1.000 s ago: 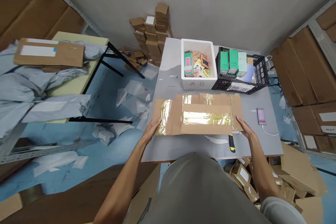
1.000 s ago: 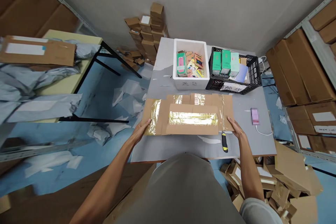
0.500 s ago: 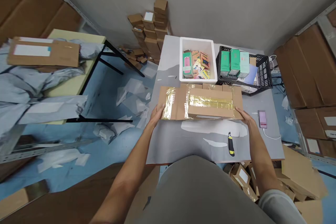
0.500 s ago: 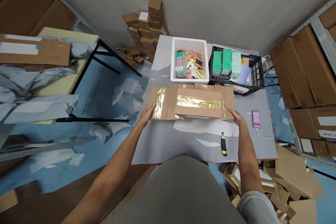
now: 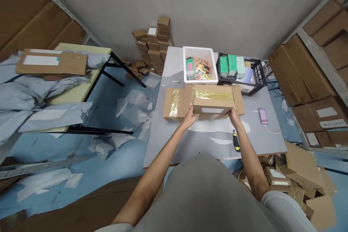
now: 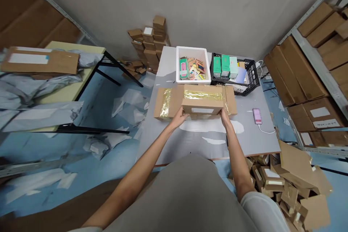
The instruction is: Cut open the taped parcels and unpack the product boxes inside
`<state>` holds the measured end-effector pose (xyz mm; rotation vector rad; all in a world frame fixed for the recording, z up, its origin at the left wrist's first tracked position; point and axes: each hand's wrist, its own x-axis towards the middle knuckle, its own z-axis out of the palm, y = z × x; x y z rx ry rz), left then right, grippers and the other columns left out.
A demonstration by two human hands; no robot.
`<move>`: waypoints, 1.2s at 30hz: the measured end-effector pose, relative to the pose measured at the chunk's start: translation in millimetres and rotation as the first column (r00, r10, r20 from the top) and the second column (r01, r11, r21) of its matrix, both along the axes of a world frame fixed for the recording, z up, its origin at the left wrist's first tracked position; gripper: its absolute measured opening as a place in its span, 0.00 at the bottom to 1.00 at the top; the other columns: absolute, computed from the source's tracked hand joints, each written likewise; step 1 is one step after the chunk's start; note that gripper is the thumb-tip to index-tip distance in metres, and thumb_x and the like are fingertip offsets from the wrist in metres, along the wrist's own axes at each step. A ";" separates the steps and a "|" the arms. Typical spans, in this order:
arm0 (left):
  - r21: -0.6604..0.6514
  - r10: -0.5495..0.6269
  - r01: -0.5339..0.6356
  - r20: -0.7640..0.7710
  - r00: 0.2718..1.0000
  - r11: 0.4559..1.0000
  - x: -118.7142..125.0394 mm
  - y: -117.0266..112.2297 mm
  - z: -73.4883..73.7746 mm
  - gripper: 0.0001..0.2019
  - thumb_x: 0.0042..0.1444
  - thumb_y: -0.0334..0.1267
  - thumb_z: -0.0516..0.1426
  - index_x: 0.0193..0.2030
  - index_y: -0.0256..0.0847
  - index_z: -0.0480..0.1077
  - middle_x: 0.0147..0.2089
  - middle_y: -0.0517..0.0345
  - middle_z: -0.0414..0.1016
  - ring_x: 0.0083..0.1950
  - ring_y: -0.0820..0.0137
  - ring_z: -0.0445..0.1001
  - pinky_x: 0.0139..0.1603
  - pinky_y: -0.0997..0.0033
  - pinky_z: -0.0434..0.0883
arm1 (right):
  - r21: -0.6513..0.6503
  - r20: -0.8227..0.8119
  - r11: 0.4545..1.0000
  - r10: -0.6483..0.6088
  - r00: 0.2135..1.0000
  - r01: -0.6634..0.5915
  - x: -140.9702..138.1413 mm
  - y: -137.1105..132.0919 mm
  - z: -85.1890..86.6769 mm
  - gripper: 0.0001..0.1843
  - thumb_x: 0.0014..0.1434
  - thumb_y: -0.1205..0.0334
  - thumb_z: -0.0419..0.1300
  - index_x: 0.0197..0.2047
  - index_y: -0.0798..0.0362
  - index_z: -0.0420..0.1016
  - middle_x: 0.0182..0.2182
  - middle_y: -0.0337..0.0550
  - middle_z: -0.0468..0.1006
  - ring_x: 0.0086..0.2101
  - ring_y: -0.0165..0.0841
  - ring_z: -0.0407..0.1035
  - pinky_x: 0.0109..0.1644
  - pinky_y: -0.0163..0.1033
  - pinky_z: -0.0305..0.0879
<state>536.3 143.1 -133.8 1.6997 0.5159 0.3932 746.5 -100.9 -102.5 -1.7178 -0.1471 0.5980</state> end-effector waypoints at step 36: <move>-0.470 -0.098 -0.083 -0.347 0.933 0.879 -217.3 -79.5 -72.6 0.51 0.41 0.54 0.81 0.72 0.38 0.76 0.77 0.38 0.77 0.78 0.43 0.75 0.79 0.49 0.74 | -0.174 -0.458 0.968 0.083 0.885 -0.181 -256.5 -142.2 -49.3 0.48 0.50 0.38 0.83 0.72 0.40 0.81 0.75 0.44 0.78 0.79 0.52 0.63 0.87 0.66 0.52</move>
